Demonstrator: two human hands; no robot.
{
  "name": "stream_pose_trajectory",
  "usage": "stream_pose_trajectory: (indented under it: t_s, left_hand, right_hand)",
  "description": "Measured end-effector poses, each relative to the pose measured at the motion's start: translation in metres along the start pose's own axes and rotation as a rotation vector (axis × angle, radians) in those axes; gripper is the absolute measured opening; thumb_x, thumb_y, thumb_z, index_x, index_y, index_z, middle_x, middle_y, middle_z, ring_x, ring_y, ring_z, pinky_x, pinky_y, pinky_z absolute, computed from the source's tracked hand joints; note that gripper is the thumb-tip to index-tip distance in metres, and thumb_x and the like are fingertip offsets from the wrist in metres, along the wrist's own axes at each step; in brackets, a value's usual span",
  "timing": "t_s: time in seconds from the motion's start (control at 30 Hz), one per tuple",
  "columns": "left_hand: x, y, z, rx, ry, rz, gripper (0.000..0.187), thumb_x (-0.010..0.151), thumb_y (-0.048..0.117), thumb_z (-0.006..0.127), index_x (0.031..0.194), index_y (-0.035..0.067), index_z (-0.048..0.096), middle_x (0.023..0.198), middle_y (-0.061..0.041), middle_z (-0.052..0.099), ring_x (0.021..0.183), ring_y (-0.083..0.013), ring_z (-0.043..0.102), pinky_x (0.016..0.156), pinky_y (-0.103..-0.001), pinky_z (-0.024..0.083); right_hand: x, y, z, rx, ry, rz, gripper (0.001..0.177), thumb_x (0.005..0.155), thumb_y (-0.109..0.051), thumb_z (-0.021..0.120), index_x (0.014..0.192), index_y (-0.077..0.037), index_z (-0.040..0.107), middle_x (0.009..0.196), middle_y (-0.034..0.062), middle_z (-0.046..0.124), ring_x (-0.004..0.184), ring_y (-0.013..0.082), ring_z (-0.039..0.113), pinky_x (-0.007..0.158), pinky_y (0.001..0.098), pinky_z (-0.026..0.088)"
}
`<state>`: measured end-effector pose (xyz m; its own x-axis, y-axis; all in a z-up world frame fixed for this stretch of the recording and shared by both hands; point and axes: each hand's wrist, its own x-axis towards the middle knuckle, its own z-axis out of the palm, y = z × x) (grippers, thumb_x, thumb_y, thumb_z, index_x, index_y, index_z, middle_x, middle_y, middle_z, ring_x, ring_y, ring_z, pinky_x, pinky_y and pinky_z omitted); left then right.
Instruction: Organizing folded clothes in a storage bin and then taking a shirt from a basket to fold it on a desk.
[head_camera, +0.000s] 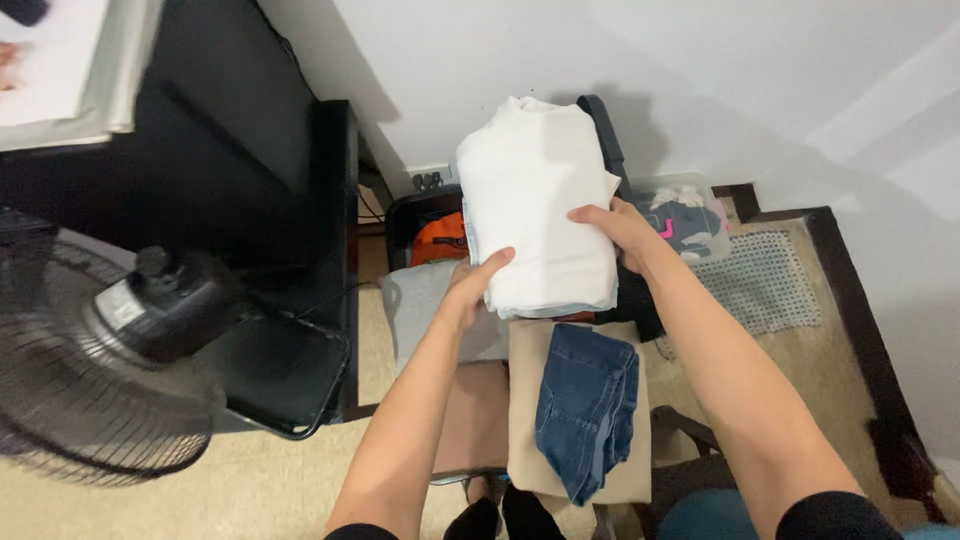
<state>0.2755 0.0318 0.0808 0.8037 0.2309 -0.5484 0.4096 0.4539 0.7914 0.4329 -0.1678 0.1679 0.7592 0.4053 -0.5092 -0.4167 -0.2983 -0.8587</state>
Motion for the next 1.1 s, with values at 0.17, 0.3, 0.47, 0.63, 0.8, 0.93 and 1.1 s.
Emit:
stream_pose_trajectory:
  t_s: [0.17,0.3,0.47,0.63,0.8,0.93,1.1]
  left_hand:
    - [0.035,-0.009,0.015,-0.011,0.120,0.002,0.106,0.066,0.043,0.087,0.148,-0.007,0.041,0.136,-0.024,0.065,0.120,-0.0308,0.067,0.099,-0.037,0.054]
    - [0.070,-0.038,0.018,-0.040,0.153,0.017,0.104,0.073,0.042,0.087,0.150,-0.005,0.036,0.135,-0.023,0.063,0.123,-0.0292,0.064,0.104,-0.035,0.049]
    - [0.127,-0.088,0.024,-0.140,0.155,0.025,0.091,0.074,0.032,0.082,0.147,-0.003,0.040,0.130,-0.021,0.065,0.115,-0.0288,0.066,0.098,-0.038,0.053]
    - [0.186,-0.126,0.024,-0.149,0.169,0.128,0.073,0.076,0.024,0.074,0.139,-0.003,0.049,0.127,-0.019,0.068,0.110,-0.0274,0.067,0.092,-0.037,0.054]
    - [0.228,-0.147,0.017,0.106,0.282,0.065,0.073,0.077,0.017,0.075,0.137,-0.005,0.041,0.126,-0.022,0.065,0.109,-0.0313,0.069,0.095,-0.041,0.057]
    - [0.244,-0.195,0.012,0.247,0.298,-0.028,0.083,0.076,0.019,0.076,0.145,0.003,0.032,0.130,-0.019,0.062,0.115,-0.0310,0.064,0.099,-0.040,0.053]
    - [0.275,-0.262,-0.009,0.346,0.200,0.004,0.095,0.078,0.010,0.070,0.155,0.000,0.015,0.143,-0.024,0.054,0.129,-0.0367,0.058,0.110,-0.040,0.046]
  right_hand:
    - [0.018,-0.003,0.002,-0.124,0.055,-0.067,0.091,0.070,-0.024,0.082,0.148,-0.002,0.041,0.130,0.0188,0.065,0.115,0.0291,0.069,0.095,0.0384,0.056]
    - [0.052,0.023,-0.002,-0.170,0.064,-0.257,0.091,0.067,-0.019,0.077,0.149,-0.002,0.042,0.132,0.0189,0.064,0.117,0.0298,0.067,0.097,0.0389,0.054]
    - [0.092,0.053,-0.001,-0.488,0.173,-0.378,0.091,0.068,-0.021,0.074,0.151,-0.001,0.041,0.134,0.0218,0.063,0.122,0.0356,0.064,0.103,0.0415,0.050]
    - [0.137,0.098,-0.002,-0.726,0.282,-0.397,0.098,0.070,-0.027,0.076,0.154,0.001,0.033,0.134,0.0276,0.060,0.124,0.0433,0.058,0.105,0.0460,0.048]
    - [0.176,0.151,-0.009,-0.626,0.312,-0.372,0.103,0.069,-0.024,0.075,0.156,0.001,0.027,0.138,0.0286,0.056,0.127,0.0421,0.057,0.108,0.0450,0.046]
    - [0.200,0.190,-0.014,-0.599,0.275,-0.312,0.103,0.069,-0.021,0.077,0.156,0.000,0.026,0.142,0.0266,0.054,0.130,0.0398,0.055,0.111,0.0431,0.043]
    - [0.221,0.244,-0.020,-0.511,0.214,-0.037,0.096,0.071,-0.017,0.075,0.157,-0.004,0.032,0.147,0.0206,0.054,0.135,0.0338,0.053,0.115,0.0411,0.041]
